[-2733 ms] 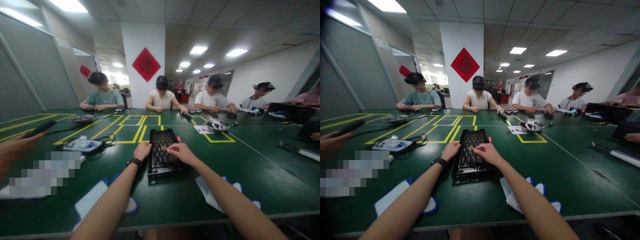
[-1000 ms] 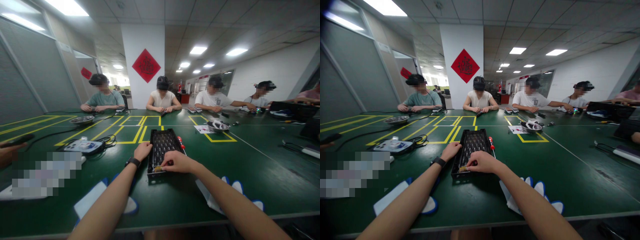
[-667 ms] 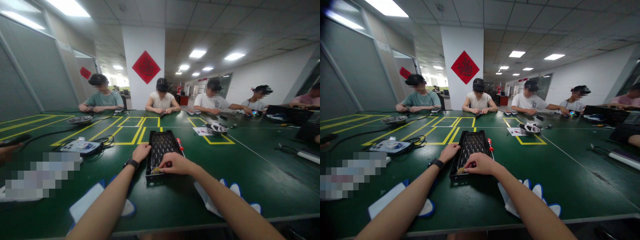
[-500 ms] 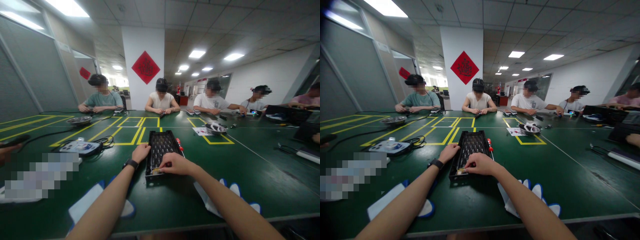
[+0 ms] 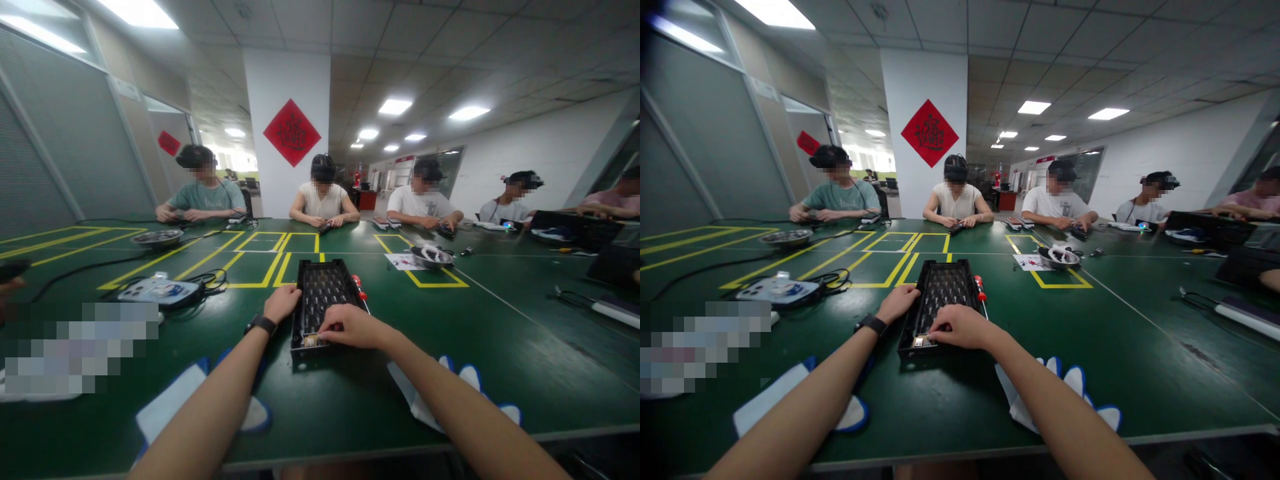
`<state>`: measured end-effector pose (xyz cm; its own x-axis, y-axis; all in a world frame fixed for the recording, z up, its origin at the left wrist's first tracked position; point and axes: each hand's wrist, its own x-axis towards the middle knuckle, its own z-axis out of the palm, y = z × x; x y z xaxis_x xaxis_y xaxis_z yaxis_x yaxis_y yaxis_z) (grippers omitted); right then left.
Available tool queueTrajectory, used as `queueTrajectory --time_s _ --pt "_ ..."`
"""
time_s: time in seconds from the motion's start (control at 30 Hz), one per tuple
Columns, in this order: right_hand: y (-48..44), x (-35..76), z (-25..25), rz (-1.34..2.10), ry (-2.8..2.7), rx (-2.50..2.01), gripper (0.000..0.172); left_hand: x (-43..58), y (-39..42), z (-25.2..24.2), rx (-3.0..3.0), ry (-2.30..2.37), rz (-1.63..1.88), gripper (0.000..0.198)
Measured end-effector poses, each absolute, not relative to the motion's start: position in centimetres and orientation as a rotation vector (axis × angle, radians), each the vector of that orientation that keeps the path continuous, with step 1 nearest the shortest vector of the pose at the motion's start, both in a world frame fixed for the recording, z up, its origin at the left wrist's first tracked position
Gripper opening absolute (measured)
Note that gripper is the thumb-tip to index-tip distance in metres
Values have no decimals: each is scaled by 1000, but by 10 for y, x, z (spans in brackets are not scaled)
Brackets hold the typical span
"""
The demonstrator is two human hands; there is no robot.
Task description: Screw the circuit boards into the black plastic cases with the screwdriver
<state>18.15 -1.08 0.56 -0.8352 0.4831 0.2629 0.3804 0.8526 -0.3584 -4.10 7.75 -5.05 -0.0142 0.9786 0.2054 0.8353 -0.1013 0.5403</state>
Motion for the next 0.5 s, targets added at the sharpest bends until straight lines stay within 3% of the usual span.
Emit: queueTrajectory --time_s 0.5 --pt "-9 181 2 426 -2665 -636 24 -39 76 -48 1993 1944 768 29"
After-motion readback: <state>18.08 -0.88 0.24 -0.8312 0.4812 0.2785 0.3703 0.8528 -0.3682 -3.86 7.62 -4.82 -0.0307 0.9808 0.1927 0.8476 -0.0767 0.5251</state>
